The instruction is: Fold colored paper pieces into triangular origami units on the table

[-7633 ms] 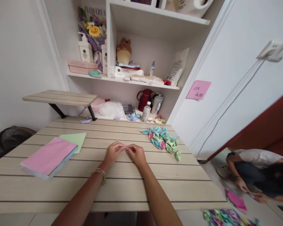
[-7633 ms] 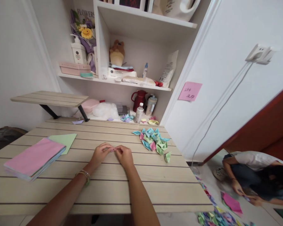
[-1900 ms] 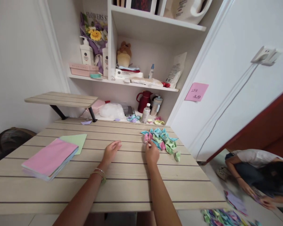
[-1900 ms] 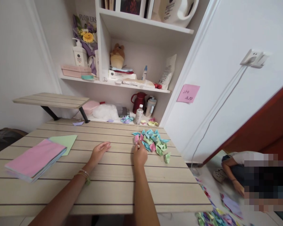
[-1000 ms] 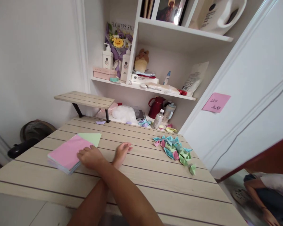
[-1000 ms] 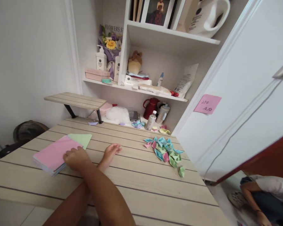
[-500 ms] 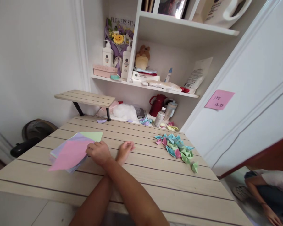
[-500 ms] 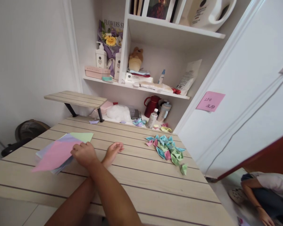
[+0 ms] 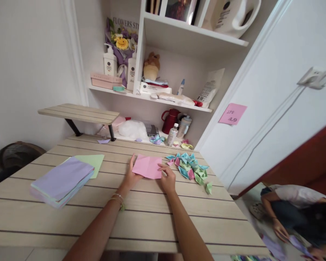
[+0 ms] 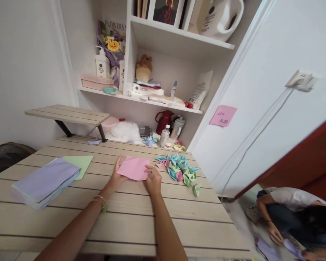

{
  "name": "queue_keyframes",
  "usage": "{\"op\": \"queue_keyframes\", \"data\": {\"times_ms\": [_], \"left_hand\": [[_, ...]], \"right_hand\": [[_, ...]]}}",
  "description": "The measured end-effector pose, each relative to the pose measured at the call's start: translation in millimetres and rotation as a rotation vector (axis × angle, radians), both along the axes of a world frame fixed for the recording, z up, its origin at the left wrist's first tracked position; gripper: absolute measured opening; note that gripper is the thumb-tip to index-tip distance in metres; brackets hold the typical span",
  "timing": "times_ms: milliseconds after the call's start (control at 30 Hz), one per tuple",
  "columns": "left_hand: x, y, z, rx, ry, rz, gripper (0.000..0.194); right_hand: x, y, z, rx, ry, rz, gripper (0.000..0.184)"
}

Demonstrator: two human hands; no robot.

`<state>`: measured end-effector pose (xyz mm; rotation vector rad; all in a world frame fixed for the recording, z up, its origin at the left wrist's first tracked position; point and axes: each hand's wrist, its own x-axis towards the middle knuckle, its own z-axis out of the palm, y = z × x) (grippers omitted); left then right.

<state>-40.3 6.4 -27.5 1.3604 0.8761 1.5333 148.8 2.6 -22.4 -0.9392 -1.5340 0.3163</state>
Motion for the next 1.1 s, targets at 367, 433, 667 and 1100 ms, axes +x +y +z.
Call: {"op": "queue_keyframes", "data": {"times_ms": [367, 433, 667, 1100], "left_hand": [[0, 1, 7.2, -0.273, -0.081, -0.03, 0.029], [3, 0, 9.2, -0.317, -0.123, -0.023, 0.032], [4, 3, 7.3, -0.248, -0.202, 0.129, 0.038], [-2, 7, 7.5, -0.255, -0.218, 0.196, 0.045]], "right_hand": [[13, 7, -0.9, -0.236, 0.199, 0.162, 0.009], [11, 7, -2.4, -0.297, 0.317, 0.175, 0.015], [-3, 4, -6.0, -0.345, 0.447, 0.228, 0.044], [-17, 1, -16.2, -0.584, 0.402, 0.672, 0.07]]}}
